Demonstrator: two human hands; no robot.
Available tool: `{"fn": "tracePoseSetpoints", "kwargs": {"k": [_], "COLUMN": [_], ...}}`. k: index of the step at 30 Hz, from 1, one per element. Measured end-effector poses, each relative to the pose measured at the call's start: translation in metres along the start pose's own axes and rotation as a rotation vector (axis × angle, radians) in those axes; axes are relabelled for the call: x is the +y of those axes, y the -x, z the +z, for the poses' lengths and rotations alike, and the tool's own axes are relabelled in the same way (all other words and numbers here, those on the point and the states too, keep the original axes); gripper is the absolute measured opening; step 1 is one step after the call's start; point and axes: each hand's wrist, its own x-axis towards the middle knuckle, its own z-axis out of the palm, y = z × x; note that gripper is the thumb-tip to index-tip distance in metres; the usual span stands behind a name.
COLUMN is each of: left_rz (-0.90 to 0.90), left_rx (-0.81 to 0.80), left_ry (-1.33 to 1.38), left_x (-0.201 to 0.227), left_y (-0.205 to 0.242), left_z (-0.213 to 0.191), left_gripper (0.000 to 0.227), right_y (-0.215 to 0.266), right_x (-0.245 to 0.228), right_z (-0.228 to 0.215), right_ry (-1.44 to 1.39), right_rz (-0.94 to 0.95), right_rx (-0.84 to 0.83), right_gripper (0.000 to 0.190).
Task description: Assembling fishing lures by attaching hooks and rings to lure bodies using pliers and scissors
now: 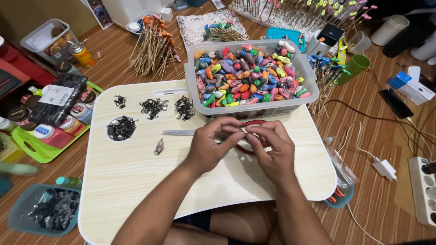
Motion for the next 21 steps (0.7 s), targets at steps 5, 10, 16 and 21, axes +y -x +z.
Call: {"fn": "tracePoseSetpoints", "kwargs": {"k": [5,10,16,21], "left_rz": [0.013,0.046,-0.061,-0.05], "left_rx": [-0.003,-0.043,-0.137,-0.228], "left_ry": [-0.037,-0.033,0.236,0.342], "left_x": [0.009,0.005,-0.01,-0.006], "left_y": [0.0,-0.002,-0.001,0.0], "left_z": [-0.002,-0.007,-0.006,-0.004], "left_gripper": [0.017,0.02,0.021,0.02], "right_y": [0.001,-0.002,0.003,0.008], "right_x": [0.004,-0.002,0.003,0.012], "right_z": [0.001,-0.001,-0.004,-0.005], "right_ry": [0.04,0.025,-0.069,-0.24], "right_rz": [-0.069,-0.112,-0.11,-0.036], "right_rx": [0.052,0.059,0.026,-0.049], "right_gripper": [0.015,0.011,0.009,0.008]}}
